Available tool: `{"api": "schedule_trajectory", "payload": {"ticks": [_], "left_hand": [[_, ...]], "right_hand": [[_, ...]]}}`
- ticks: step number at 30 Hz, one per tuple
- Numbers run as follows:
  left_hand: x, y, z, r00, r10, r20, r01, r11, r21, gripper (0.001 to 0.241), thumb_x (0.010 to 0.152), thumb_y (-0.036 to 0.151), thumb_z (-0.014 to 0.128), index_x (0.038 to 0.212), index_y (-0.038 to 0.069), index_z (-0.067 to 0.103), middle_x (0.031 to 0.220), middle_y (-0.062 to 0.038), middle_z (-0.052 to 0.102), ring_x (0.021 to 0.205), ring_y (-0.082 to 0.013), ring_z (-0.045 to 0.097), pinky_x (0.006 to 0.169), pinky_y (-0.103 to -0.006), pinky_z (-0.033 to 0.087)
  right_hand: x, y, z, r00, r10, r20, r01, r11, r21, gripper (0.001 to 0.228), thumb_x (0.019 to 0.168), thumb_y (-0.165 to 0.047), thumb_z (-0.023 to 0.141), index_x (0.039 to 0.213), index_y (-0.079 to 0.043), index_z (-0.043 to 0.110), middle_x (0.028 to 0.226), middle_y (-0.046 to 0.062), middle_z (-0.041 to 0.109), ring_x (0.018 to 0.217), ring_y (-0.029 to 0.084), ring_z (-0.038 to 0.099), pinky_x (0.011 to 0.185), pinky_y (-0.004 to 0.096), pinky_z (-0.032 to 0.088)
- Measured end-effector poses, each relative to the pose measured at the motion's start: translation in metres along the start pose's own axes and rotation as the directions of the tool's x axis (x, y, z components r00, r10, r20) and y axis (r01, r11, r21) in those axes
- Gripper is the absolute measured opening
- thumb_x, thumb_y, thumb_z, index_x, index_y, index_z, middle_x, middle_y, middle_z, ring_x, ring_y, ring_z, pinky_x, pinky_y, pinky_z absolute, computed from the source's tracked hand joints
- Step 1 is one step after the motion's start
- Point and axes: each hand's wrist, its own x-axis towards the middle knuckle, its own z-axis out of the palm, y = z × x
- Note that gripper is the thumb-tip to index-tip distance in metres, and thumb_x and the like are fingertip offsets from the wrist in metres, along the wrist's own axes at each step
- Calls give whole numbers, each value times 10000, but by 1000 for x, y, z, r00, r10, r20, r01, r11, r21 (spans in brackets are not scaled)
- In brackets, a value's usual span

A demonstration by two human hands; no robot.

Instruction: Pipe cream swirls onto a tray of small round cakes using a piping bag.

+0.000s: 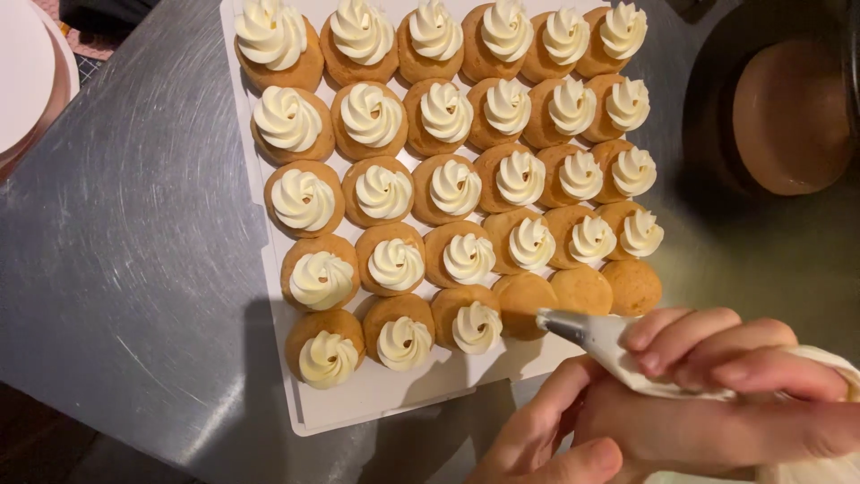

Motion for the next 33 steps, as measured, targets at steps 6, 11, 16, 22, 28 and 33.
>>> {"api": "schedule_trajectory", "payload": {"ticks": [6, 11, 16, 22, 28, 33], "left_hand": [[7, -34, -15, 994, -94, -51, 87, 989, -115, 740, 982, 295, 520, 1587, -6, 216, 1565, -138, 357, 1465, -223, 334, 1236, -375, 227], [14, -56, -30, 988, -109, -105, 93, 984, -152, 757, 941, 331, 589, 1553, 0, 293, 1528, -134, 410, 1442, -220, 361, 1231, -379, 231], [18, -48, -30, 998, -27, -58, 22, 995, -95, 827, 978, 399, 597, 1572, -39, 224, 1599, -186, 311, 1495, -270, 276, 1260, -423, 172], [16, -52, -39, 996, -21, -83, 18, 999, -37, 898, 915, 491, 682, 1547, -26, 307, 1540, -170, 398, 1409, -240, 366, 1230, -375, 241], [4, -62, -42, 992, -61, -115, 49, 994, -101, 975, 899, 510, 717, 1554, -54, 266, 1551, -171, 395, 1435, -242, 365, 1221, -373, 237], [-6, -80, -47, 991, -68, -111, 48, 984, -172, 962, 895, 502, 765, 1552, -27, 302, 1555, -144, 416, 1438, -221, 372, 1231, -355, 233]], "right_hand": [[10, 8, 1, 1000, -15, -9, 14, 999, -47, 586, 899, -759, 468, 856, -189, 337, 688, -23, 301, 537, 116, 290, 540, 276, 366], [12, 14, 4, 1000, -21, -14, 20, 996, -89, 634, 897, -783, 446, 772, -182, 288, 642, -20, 277, 501, 108, 266, 500, 274, 344], [9, 18, 12, 1000, -24, -7, 23, 992, -125, 691, 896, -808, 424, 688, -176, 239, 595, -17, 254, 465, 100, 241, 460, 272, 322], [5, 12, 20, 999, -27, 39, 33, 983, -180, 781, 896, -851, 423, 593, -180, 163, 541, -8, 229, 429, 100, 224, 432, 275, 322], [-3, 8, 16, 998, -14, 54, 22, 988, -156, 779, 876, -863, 421, 617, -180, 151, 554, -16, 211, 439, 98, 212, 464, 272, 316], [-5, 8, -2, 988, 94, 120, -73, 983, -169, 847, 807, -929, 441, 566, -182, 121, 534, -8, 219, 435, 112, 219, 462, 274, 308]]}}
